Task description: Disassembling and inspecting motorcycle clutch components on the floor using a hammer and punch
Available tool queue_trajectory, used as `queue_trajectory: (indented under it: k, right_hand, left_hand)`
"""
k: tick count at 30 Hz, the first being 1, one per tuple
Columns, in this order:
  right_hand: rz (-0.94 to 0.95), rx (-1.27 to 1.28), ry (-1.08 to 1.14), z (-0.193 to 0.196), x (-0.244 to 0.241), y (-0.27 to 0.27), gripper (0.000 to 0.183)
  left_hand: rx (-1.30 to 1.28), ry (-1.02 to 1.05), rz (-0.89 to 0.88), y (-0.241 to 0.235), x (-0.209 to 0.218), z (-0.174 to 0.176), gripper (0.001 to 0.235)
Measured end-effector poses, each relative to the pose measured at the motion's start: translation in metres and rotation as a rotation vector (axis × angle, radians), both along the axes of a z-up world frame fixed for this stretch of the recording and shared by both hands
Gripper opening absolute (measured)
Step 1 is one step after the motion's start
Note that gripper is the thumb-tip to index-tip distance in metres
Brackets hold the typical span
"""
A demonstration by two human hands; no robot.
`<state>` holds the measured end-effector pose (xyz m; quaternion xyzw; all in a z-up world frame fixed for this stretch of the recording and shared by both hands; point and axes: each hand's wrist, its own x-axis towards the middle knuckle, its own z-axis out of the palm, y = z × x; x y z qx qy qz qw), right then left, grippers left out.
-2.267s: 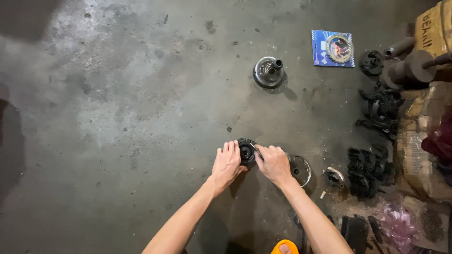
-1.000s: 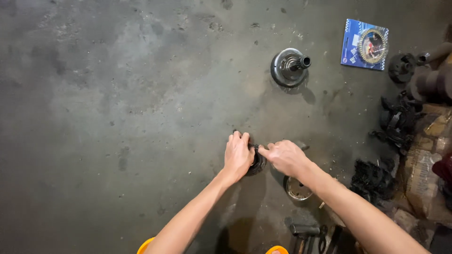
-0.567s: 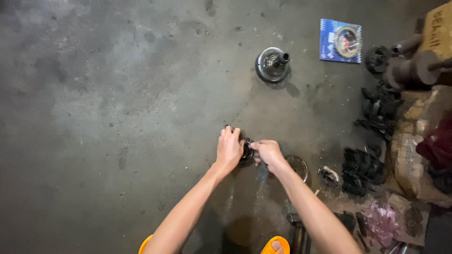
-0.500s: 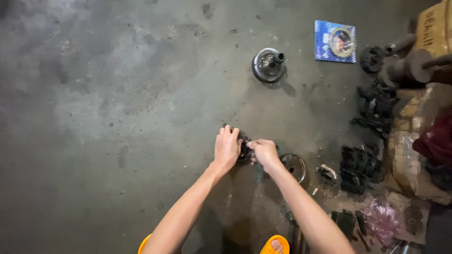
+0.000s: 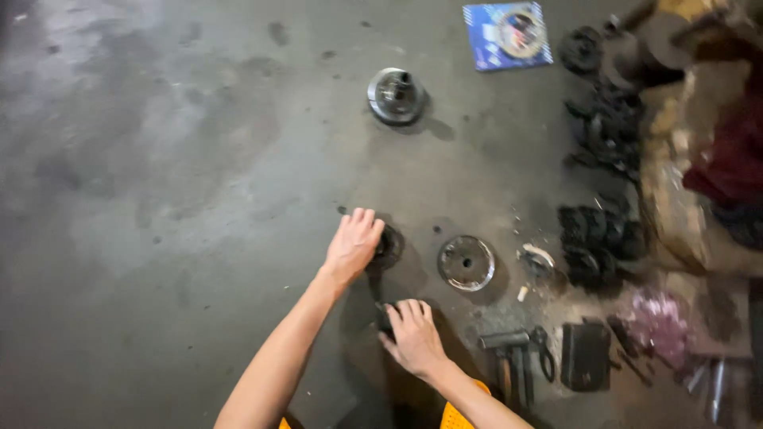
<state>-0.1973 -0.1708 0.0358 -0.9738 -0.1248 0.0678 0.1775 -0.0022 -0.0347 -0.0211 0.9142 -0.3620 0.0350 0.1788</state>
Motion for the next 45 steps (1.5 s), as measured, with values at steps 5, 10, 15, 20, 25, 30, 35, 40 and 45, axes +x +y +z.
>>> queue_trajectory:
  k: [5,10,15,20,25,30,35,40,45]
  right_hand:
    - [-0.056,0.107,-0.080,0.023,-0.001,-0.018,0.056]
    - [-0.450,0.104,-0.194,0.020,0.026,-0.077,0.083]
    - [-0.573,-0.108,0.114,-0.009,0.059,-0.125,0.137]
    - [-0.544,-0.155,0.306,-0.017,0.068,-0.123,0.148]
    - [-0.547,-0.078,0.152,-0.015,0.065,-0.124,0.128]
    - [-0.666,-0.006,0.220,0.002,0.097,-0.146,0.127]
    - [-0.686,-0.080,0.074,-0.015,0.127,-0.193,0.121]
    - [-0.848,-0.015,0.134,-0.007,0.171,-0.228,0.129]
    - [-0.845,-0.062,0.099,-0.014,0.173,-0.240,0.124]
  left_hand:
    - [0.062,-0.046,-0.035,-0.002,0.002,0.006,0.016]
    - [-0.356,0.220,0.305,0.024,0.021,0.023,0.015]
    - [-0.194,0.233,0.409,0.046,0.024,0.006,0.010]
    - [-0.024,0.201,0.341,0.059,0.017,0.039,0.019]
    - [0.212,0.295,0.236,0.073,0.015,0.083,0.035]
    - [0.286,0.338,0.205,0.084,0.017,0.132,0.041]
    - [0.271,0.334,0.240,0.105,0.008,0.143,0.042]
    - [0.413,0.416,0.228,0.134,-0.002,0.129,0.045]
    - [0.424,0.485,0.265,0.141,-0.003,0.116,0.044]
